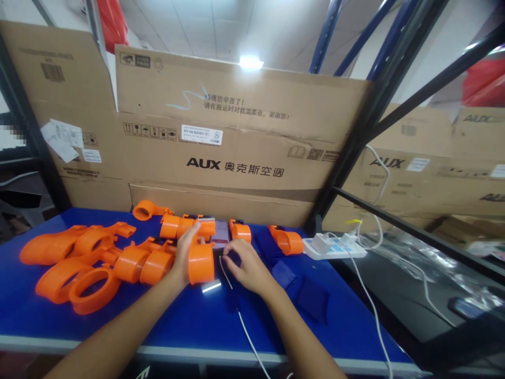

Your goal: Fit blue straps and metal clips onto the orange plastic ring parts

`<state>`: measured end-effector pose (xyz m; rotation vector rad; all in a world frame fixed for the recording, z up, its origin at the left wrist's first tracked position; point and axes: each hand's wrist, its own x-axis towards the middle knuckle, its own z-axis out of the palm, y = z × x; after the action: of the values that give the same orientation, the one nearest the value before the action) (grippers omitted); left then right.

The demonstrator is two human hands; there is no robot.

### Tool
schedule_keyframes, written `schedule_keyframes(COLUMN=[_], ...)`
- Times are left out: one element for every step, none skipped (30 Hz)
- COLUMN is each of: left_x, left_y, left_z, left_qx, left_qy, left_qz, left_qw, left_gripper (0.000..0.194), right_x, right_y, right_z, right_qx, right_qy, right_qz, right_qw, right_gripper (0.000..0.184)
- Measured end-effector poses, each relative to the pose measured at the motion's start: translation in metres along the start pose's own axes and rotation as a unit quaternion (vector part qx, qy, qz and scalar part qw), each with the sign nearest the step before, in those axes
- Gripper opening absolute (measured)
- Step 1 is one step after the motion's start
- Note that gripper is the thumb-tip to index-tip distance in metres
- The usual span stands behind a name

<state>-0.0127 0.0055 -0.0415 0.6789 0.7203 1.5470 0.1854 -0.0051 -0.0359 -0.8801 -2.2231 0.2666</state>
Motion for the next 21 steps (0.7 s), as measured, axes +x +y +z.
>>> schedule_keyframes(left_x=[-0.001, -0.003, -0.004, -0.005, -0.005, -0.006, -0.006, -0.007, -0.008, -0.009, -0.010, -0.011, -0.012, -0.013, -0.014, -0.015, -0.016, -0.016, -0.016, -0.015, -0.015], left_y=[-0.002, -0.003, -0.005, -0.007, -0.008, -0.010, -0.012, -0.013, -0.014, -0.015, -0.015, -0.015, -0.014, -0.014, -0.013, -0.013, -0.012, -0.013, -0.013, -0.014, -0.015], left_z=[0.002, 0.003, 0.004, 0.005, 0.006, 0.006, 0.006, 0.006, 0.006, 0.006, 0.007, 0.007, 0.008, 0.009, 0.009, 0.010, 0.010, 0.010, 0.009, 0.009, 0.008], left_qx=[-0.002, 0.004, 0.017, 0.036, 0.056, 0.074, 0.092, 0.107, 0.120, 0.131, 0.140, 0.148, 0.155, 0.161, 0.168, 0.176, 0.184, 0.192, 0.199, 0.205, 0.209], left_qy=[0.011, 0.017, 0.015, 0.007, -0.003, -0.013, -0.021, -0.028, -0.035, -0.044, -0.055, -0.069, -0.083, -0.096, -0.108, -0.119, -0.129, -0.137, -0.143, -0.147, -0.150], left_qz=[0.004, 0.009, 0.014, 0.019, 0.027, 0.035, 0.044, 0.051, 0.055, 0.057, 0.058, 0.059, 0.060, 0.060, 0.059, 0.057, 0.053, 0.048, 0.044, 0.041, 0.038], left_qw=[1.000, 1.000, 1.000, 0.999, 0.998, 0.997, 0.995, 0.993, 0.991, 0.989, 0.987, 0.985, 0.983, 0.980, 0.978, 0.975, 0.973, 0.971, 0.968, 0.967, 0.966], left_gripper=[0.044, 0.043, 0.042, 0.042, 0.042, 0.042, 0.042, 0.042, 0.042, 0.042, 0.043, 0.044, 0.044, 0.044, 0.044, 0.045, 0.045, 0.046, 0.046, 0.046, 0.046], right_x=[0.000, 0.001, 0.001, 0.001, 0.001, 0.001, 0.001, 0.001, 0.001, 0.001, 0.001, 0.001, 0.001, 0.000, 0.000, 0.000, 0.000, -0.001, -0.001, -0.001, -0.001], right_y=[0.002, 0.003, 0.004, 0.004, 0.005, 0.004, 0.004, 0.004, 0.003, 0.003, 0.002, 0.002, 0.002, 0.003, 0.003, 0.004, 0.004, 0.005, 0.005, 0.006, 0.006], right_z=[-0.002, -0.004, -0.005, -0.007, -0.008, -0.008, -0.009, -0.009, -0.009, -0.009, -0.009, -0.008, -0.007, -0.007, -0.006, -0.005, -0.003, -0.002, -0.002, -0.001, 0.000], right_qx=[0.011, 0.022, 0.034, 0.044, 0.052, 0.058, 0.061, 0.063, 0.063, 0.062, 0.062, 0.060, 0.059, 0.057, 0.056, 0.055, 0.054, 0.054, 0.054, 0.055, 0.056], right_qy=[0.046, 0.091, 0.135, 0.170, 0.194, 0.207, 0.211, 0.209, 0.203, 0.198, 0.194, 0.189, 0.184, 0.178, 0.172, 0.167, 0.163, 0.161, 0.159, 0.159, 0.160], right_qz=[0.019, 0.038, 0.055, 0.068, 0.077, 0.082, 0.085, 0.087, 0.088, 0.088, 0.087, 0.086, 0.084, 0.082, 0.080, 0.078, 0.077, 0.078, 0.079, 0.081, 0.083], right_qw=[0.999, 0.995, 0.989, 0.982, 0.977, 0.973, 0.972, 0.972, 0.973, 0.974, 0.975, 0.976, 0.978, 0.979, 0.980, 0.981, 0.982, 0.982, 0.983, 0.982, 0.982], right_gripper=[0.008, 0.010, 0.014, 0.019, 0.023, 0.026, 0.027, 0.027, 0.027, 0.027, 0.027, 0.027, 0.027, 0.027, 0.027, 0.028, 0.028, 0.028, 0.028, 0.029, 0.029])
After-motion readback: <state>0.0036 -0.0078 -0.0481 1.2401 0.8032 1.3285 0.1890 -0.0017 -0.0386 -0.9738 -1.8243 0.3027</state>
